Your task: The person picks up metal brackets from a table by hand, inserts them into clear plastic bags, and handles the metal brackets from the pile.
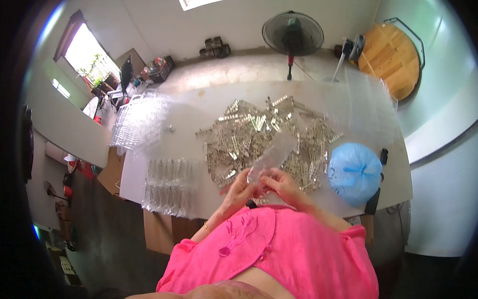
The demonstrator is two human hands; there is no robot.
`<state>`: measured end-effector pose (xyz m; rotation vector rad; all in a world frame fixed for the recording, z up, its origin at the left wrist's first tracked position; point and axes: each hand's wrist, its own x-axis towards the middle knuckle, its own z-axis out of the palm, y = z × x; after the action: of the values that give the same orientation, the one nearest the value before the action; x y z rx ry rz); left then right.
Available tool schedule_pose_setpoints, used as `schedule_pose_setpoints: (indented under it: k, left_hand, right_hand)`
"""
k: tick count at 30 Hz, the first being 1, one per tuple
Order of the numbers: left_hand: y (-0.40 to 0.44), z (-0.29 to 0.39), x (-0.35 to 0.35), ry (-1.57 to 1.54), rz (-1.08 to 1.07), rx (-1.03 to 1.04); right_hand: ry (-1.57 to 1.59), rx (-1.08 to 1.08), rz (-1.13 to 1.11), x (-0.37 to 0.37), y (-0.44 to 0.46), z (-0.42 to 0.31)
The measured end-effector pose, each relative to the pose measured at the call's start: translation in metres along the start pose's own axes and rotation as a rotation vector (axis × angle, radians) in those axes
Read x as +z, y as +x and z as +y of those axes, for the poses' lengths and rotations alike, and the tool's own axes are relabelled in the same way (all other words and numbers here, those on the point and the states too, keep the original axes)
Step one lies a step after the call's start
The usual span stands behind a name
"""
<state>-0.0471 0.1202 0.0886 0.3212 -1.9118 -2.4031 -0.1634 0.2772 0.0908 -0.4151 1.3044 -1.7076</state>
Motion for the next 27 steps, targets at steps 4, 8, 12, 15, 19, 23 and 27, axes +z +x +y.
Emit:
schedule_pose_setpoints:
  k: [4, 8, 12, 15, 19, 23, 27]
  left_hand:
    - [-0.006, 0.006, 0.004, -0.022, 0.021, 0.014]
    - [-0.01, 0.004, 0.0, 0.027, 0.035, -0.026]
    - [-0.012, 0.011, -0.002, 0.02, 0.091, -0.072]
    - [-0.016, 0.015, -0.006, 0.039, 0.092, -0.066]
    - [-0.018, 0.007, -0.016, 0.04, 0.079, -0.021]
    - [-0.021, 0.015, -0.021, 0.053, 0.079, -0.005]
    - [-0.025, 0.01, -0.031, 0.062, 0.073, -0.022]
  right_hand:
    - [-0.246, 0.088, -0.157, 0.008, -0.005, -0.018]
    - [-0.18, 0.062, -0.166, 0.019, -0.007, -0.016]
    - [-0.134, 0.077, -0.035, 0.021, -0.004, -0.01]
    - [-0.076, 0.036, 0.074, 0.023, 0.002, -0.006]
    - [-0.094, -0.031, 0.091, 0.025, 0.007, 0.006]
    - [-0.074, -0.05, 0.026, 0.041, 0.01, 0.017]
    - [-0.081, -0.059, 0.024, 0.055, 0.008, 0.017]
